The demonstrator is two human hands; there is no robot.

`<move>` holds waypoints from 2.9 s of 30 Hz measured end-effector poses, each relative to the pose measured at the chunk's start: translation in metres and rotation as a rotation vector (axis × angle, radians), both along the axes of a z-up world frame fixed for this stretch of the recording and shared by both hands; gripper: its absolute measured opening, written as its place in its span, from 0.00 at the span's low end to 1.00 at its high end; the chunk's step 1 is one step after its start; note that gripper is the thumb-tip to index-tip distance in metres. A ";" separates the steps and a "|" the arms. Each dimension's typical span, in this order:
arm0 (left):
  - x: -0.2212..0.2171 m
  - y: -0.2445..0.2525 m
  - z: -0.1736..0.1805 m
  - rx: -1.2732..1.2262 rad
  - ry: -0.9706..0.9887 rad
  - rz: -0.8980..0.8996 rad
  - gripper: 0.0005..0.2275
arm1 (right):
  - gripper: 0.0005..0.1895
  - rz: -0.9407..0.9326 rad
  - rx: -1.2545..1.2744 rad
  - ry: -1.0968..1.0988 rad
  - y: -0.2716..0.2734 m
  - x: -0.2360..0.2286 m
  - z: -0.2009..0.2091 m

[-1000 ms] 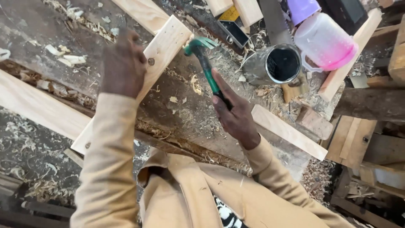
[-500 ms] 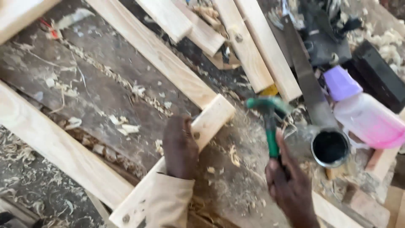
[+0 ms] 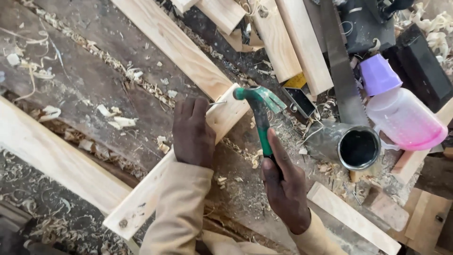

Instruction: Assembling a wooden frame by aligning planks and hammering nails into the joints.

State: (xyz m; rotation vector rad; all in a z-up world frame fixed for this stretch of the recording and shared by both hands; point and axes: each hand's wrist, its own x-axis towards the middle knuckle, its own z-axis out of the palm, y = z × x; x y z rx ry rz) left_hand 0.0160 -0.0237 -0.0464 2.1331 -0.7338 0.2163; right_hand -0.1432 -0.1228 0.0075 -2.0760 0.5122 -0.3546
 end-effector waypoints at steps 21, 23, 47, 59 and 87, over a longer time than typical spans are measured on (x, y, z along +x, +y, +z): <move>-0.003 0.005 -0.006 -0.040 -0.133 -0.027 0.09 | 0.24 0.044 -0.082 -0.139 -0.013 0.005 -0.031; 0.001 0.001 -0.008 -0.032 -0.179 0.026 0.09 | 0.24 0.024 0.032 -0.182 -0.013 0.008 -0.016; 0.008 -0.020 -0.011 -0.096 -0.002 0.014 0.07 | 0.23 0.048 0.021 -0.089 -0.013 0.006 -0.027; 0.010 -0.018 -0.009 -0.071 -0.044 -0.004 0.09 | 0.25 -0.001 -0.120 -0.485 -0.006 -0.002 0.001; 0.006 -0.019 0.005 -0.113 -0.065 0.040 0.16 | 0.21 -0.002 -0.285 -0.572 0.002 0.002 0.039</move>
